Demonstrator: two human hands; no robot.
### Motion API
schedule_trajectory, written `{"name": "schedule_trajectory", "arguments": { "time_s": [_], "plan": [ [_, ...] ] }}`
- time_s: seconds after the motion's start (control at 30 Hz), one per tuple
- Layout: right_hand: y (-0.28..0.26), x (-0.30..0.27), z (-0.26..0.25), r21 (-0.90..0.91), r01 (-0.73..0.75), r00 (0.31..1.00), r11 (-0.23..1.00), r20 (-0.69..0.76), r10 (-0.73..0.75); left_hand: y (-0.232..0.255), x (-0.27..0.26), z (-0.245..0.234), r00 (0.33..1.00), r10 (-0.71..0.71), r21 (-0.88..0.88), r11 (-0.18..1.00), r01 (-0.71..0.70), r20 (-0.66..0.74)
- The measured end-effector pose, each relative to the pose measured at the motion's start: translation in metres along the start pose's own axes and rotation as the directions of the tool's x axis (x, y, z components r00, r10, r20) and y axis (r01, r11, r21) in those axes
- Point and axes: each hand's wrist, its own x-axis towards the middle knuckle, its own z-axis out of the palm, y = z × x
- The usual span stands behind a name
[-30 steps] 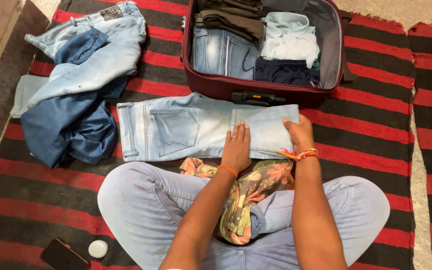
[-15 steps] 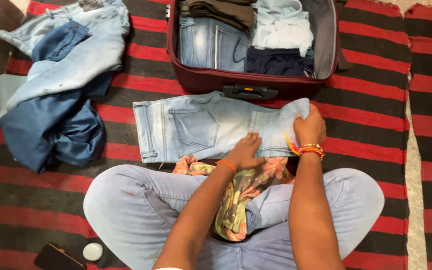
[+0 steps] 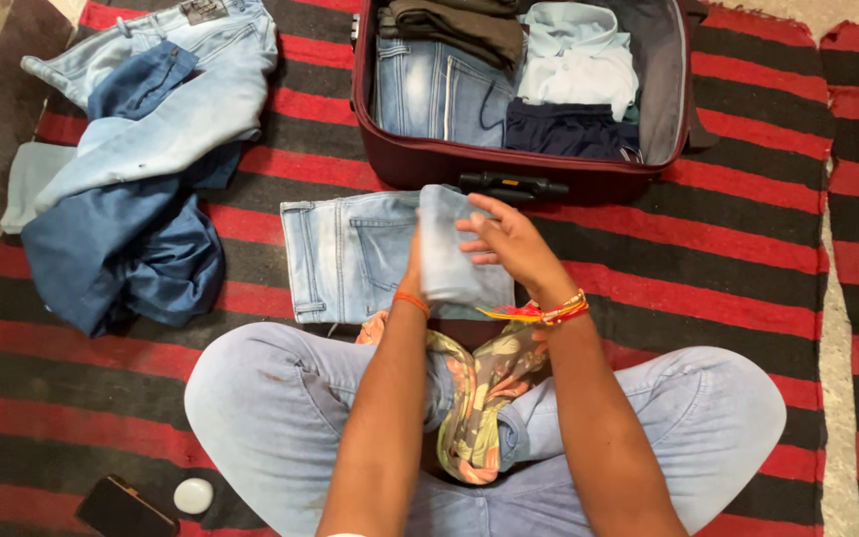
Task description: The person folds pairs of jeans and places them inside an open suitcase on a striped rug.
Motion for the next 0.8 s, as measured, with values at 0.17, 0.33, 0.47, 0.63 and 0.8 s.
{"name": "schedule_trajectory", "arguments": {
  "time_s": [0.17, 0.33, 0.47, 0.63, 0.8],
  "plan": [
    [0.064, 0.015, -0.036, 0.133, -0.191, 0.954, 0.972, -0.209, 0.216, 0.019, -0.008, -0.023, 0.999, 0.052, -0.19, 0.98, -0.053, -0.012],
    [0.132, 0.023, -0.048, -0.239, -0.182, 0.866, 0.954, -0.499, 0.04, 0.076, -0.036, -0.008, 0.978, -0.211, -0.039, 0.977, 0.21, -0.011],
    [0.15, 0.028, -0.027, -0.589, 0.078, 0.853, 0.804, -0.378, -0.36, 0.068, -0.031, -0.013, 0.929, 0.015, 0.581, 0.784, 0.218, -0.369],
    [0.154, 0.025, -0.031, -0.479, -0.147, 0.758, 0.866, -0.617, -0.213, 0.038, -0.013, -0.043, 0.887, 0.213, 0.581, 0.81, 0.074, -0.409],
    [0.157, 0.022, -0.029, -0.258, -0.388, 0.778, 0.885, -0.606, 0.165, 0.038, -0.015, -0.065, 0.802, 0.206, 0.574, 0.795, 0.198, -0.561]
  ]
}}
